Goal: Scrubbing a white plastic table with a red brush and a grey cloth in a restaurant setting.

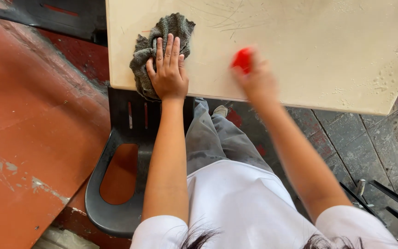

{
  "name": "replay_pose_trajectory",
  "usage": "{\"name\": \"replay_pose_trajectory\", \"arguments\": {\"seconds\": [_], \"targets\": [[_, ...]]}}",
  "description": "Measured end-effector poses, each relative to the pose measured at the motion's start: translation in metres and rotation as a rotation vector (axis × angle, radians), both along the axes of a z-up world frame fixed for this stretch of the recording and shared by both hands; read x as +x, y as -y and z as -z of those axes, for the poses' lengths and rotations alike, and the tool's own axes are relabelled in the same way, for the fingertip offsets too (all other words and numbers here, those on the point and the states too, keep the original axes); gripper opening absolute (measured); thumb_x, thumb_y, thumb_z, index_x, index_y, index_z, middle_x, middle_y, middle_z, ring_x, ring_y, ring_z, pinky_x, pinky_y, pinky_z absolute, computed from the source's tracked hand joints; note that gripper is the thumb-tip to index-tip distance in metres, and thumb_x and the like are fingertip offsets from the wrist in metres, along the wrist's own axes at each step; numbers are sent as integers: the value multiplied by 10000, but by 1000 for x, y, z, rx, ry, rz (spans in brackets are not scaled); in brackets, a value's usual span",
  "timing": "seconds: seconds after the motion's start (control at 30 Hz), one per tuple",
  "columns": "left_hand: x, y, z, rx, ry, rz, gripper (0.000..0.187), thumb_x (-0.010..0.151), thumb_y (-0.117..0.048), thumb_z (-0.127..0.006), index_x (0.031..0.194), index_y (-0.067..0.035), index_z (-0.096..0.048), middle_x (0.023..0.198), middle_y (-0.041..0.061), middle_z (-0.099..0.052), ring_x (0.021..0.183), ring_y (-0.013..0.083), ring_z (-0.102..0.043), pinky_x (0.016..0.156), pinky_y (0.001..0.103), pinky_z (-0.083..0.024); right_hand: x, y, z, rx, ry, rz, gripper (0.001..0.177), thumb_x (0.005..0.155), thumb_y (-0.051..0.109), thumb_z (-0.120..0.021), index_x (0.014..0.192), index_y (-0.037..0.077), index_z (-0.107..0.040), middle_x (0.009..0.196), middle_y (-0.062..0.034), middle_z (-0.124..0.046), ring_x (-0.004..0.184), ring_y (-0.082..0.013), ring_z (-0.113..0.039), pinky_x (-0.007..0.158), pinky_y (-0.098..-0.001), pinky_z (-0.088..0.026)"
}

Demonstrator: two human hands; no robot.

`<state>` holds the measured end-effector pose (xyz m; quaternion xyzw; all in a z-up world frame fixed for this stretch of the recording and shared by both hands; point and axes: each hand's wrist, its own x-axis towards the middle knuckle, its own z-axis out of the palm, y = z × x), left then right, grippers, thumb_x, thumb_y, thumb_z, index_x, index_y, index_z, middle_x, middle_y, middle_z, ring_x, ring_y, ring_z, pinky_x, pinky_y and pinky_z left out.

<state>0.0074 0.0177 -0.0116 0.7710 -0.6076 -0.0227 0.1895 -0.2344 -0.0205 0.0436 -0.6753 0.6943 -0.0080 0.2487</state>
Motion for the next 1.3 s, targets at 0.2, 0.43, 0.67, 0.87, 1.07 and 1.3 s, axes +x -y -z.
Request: {"name": "replay_pose_trajectory", "arguments": {"seconds": [0.2, 0.43, 0.67, 0.87, 1.07, 1.3], "targets": [[-1, 3, -5, 15, -8, -27, 416, 1128, -294, -463, 1533, -246, -544, 1616, -84, -449, 1528, 157, -375, 1178, 440, -294, 58, -60, 24, -163, -96, -164, 641, 1004, 474, -711, 1538, 254, -432, 1132, -249, -655, 877, -436, -702, 691, -527, -582], [-1, -4, 0, -6, -6, 0, 409, 1132, -291, -473, 1531, -235, -547, 1614, -76, -453, 1527, 162, -382, 1178, 447, -300, 20, -14, -3, -40, 9, -45, 684, 951, 482, -734, 1507, 222, -433, 1224, -240, -644, 944, -446, -704, 734, -537, -584], [0, 3, -5, -14, -11, -31, 400, 1125, -292, -478, 1514, -245, -554, 1606, -86, -463, 1521, 152, -390, 1185, 449, -303, 74, -69, -11, -265, 137, -256, 586, 938, 387, -718, 1451, 210, -494, 1291, -226, -645, 982, -417, -708, 715, -485, -599], [-1, -1, -1, -8, -12, -23, 400, 1126, -284, -476, 1516, -244, -555, 1608, -83, -463, 1525, 160, -384, 1186, 450, -299, 32, -12, -21, -80, -5, -76, 617, 924, 431, -754, 1462, 246, -515, 1180, -213, -650, 894, -419, -702, 696, -504, -577], [-2, 1, -4, -13, -7, -24, 402, 1127, -276, -474, 1518, -238, -555, 1608, -83, -465, 1526, 155, -385, 1188, 448, -293, 70, -63, -8, -154, 67, -183, 595, 903, 424, -766, 1447, 297, -559, 1287, -168, -644, 997, -384, -709, 772, -465, -595], [0, 2, -2, -8, 7, -27, 395, 1132, -283, -475, 1517, -240, -554, 1610, -86, -463, 1527, 156, -388, 1190, 438, -300, 11, 10, -39, 4, -80, 56, 641, 956, 488, -742, 1515, 314, -480, 1227, -217, -633, 923, -419, -697, 703, -516, -565]]}}
